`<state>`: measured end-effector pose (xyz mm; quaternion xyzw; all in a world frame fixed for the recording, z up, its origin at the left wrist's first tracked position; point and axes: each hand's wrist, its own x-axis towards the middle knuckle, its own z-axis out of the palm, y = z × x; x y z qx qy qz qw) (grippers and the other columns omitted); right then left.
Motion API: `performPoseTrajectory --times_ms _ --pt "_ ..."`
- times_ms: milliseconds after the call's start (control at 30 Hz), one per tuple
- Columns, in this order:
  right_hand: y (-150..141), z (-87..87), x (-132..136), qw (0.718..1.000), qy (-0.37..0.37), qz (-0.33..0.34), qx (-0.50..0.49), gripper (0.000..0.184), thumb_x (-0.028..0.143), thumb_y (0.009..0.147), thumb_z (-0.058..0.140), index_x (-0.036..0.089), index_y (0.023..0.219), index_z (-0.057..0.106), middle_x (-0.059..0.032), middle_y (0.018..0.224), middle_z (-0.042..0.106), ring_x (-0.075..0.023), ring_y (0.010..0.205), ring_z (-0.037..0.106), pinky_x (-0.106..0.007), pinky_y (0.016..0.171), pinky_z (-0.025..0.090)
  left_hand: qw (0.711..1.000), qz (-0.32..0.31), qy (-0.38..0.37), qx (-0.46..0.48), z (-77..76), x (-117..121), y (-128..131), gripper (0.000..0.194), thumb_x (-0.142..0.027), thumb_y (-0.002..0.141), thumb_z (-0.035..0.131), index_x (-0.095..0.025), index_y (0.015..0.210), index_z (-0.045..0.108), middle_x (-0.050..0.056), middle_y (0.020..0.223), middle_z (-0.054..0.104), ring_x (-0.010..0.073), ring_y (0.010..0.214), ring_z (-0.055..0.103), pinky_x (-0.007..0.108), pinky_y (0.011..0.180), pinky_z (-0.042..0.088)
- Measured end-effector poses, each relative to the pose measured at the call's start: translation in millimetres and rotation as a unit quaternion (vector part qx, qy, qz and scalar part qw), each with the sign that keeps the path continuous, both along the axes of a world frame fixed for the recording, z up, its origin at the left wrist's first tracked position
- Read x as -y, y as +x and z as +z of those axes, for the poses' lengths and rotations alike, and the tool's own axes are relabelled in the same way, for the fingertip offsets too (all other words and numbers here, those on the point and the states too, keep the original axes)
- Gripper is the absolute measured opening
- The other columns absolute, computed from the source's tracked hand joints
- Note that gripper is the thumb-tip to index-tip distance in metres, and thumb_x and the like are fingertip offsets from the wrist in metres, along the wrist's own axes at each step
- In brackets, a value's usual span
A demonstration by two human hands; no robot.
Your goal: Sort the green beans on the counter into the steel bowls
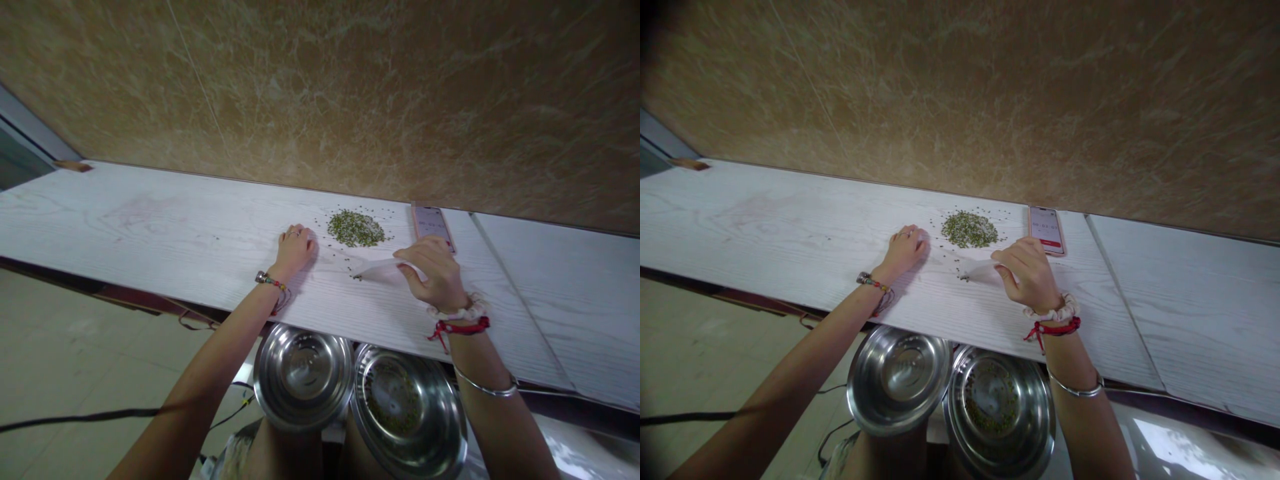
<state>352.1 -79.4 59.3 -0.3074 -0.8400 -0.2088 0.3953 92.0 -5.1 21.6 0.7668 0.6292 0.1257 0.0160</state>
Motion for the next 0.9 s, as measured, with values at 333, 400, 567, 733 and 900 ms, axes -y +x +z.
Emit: performPoseTrajectory --times_ms 333,400,567,733,900 --pt "13.5 5.0 2.7 1.000 -0.001 -0.024 -0.016 0.009 0.016 0.079 0.055 0.021 0.081 0.062 -0.0008 0.066 0.067 -0.0163 0.062 0.059 -0.035 0.067 0.045 1.000 -0.002 -0.006 -0.011 -0.2 -0.8 -0.6 0.036 -0.023 0.089 0.037 -0.012 0.120 0.053 0.015 0.133 0.050 0.0262 0.127 0.041 0.043 0.102 0.035" --pt "12.8 4.2 3.6 0.999 -0.018 -0.031 -0.010 0.009 0.019 0.080 0.054 0.022 0.079 0.062 -0.0007 0.065 0.067 -0.0167 0.062 0.060 -0.036 0.068 0.045 1.000 0.001 -0.009 -0.011 0.3 -0.7 -0.6 0.036 -0.024 0.090 0.037 -0.013 0.119 0.053 0.014 0.133 0.050 0.0259 0.127 0.041 0.042 0.103 0.035" --pt "9.6 -0.4 2.7 0.999 -0.011 -0.033 -0.001 0.009 0.018 0.080 0.054 0.022 0.080 0.063 -0.0006 0.064 0.066 -0.0166 0.063 0.059 -0.036 0.070 0.045 1.000 0.001 -0.005 -0.004 -1.1 -1.7 -1.0 0.035 -0.024 0.089 0.037 -0.014 0.118 0.054 0.015 0.133 0.050 0.0267 0.127 0.041 0.043 0.102 0.035" --pt "10.1 -2.5 1.6 0.999 -0.009 -0.043 -0.015 0.010 0.018 0.080 0.054 0.023 0.083 0.063 -0.0007 0.067 0.067 -0.0176 0.064 0.059 -0.038 0.073 0.044 1.000 0.000 0.008 -0.001 -3.6 -2.9 -1.5 0.034 -0.023 0.088 0.038 -0.015 0.116 0.055 0.014 0.130 0.052 0.0265 0.125 0.043 0.042 0.101 0.036" --pt "8.5 -2.1 1.8 0.999 -0.011 -0.038 -0.017 0.008 0.018 0.080 0.054 0.023 0.081 0.061 -0.0002 0.066 0.067 -0.0168 0.063 0.059 -0.036 0.071 0.044 1.000 0.002 0.003 -0.005 -2.4 -2.2 -1.2 0.032 -0.023 0.088 0.038 -0.018 0.116 0.054 0.012 0.131 0.052 0.0251 0.126 0.042 0.041 0.101 0.036"
